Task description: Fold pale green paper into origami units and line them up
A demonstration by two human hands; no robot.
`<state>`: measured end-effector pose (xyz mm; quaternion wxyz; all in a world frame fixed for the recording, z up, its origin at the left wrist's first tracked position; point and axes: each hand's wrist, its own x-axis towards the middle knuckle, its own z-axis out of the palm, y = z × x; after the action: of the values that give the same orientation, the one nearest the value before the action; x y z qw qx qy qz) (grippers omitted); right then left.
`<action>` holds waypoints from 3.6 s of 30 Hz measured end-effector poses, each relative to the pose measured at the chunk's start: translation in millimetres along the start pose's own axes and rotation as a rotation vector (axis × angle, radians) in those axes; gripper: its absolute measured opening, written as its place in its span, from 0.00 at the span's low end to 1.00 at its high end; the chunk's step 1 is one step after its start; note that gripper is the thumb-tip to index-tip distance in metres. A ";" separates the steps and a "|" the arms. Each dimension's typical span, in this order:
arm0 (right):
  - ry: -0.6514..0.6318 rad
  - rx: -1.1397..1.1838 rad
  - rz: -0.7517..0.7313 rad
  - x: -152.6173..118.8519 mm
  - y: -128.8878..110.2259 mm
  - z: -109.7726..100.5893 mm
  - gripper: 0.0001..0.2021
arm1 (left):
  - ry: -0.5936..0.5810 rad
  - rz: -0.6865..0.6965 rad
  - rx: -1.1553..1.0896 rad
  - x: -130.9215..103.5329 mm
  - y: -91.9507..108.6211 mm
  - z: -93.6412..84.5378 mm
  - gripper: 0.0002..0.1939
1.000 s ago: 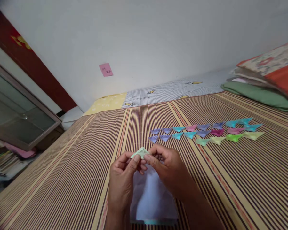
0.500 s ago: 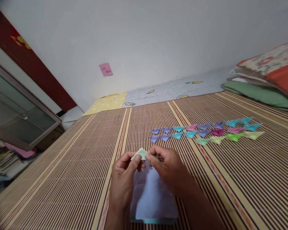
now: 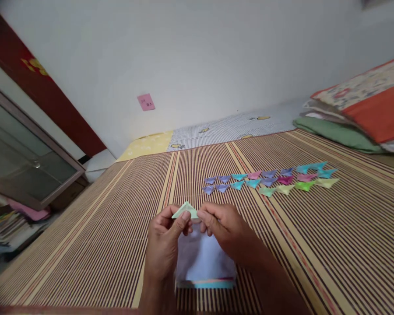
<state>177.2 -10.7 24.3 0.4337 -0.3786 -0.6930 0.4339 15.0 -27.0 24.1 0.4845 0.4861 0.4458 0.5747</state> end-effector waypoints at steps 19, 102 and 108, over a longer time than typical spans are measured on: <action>0.125 -0.025 -0.025 -162.2 -90.0 19.2 0.18 | -0.176 0.145 0.435 -186.7 53.8 18.6 0.24; 0.588 -0.414 -0.669 -225.3 -104.1 50.2 0.15 | 0.072 0.474 0.233 -250.2 29.6 33.9 0.13; 0.558 -0.442 -0.681 -222.7 -100.7 45.7 0.15 | 0.155 0.463 0.173 -250.8 32.7 44.6 0.07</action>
<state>194.9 -257.8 45.8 0.6294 -0.3153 -0.7102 -0.0078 69.7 -277.9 30.2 0.2611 0.5693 0.4057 0.6657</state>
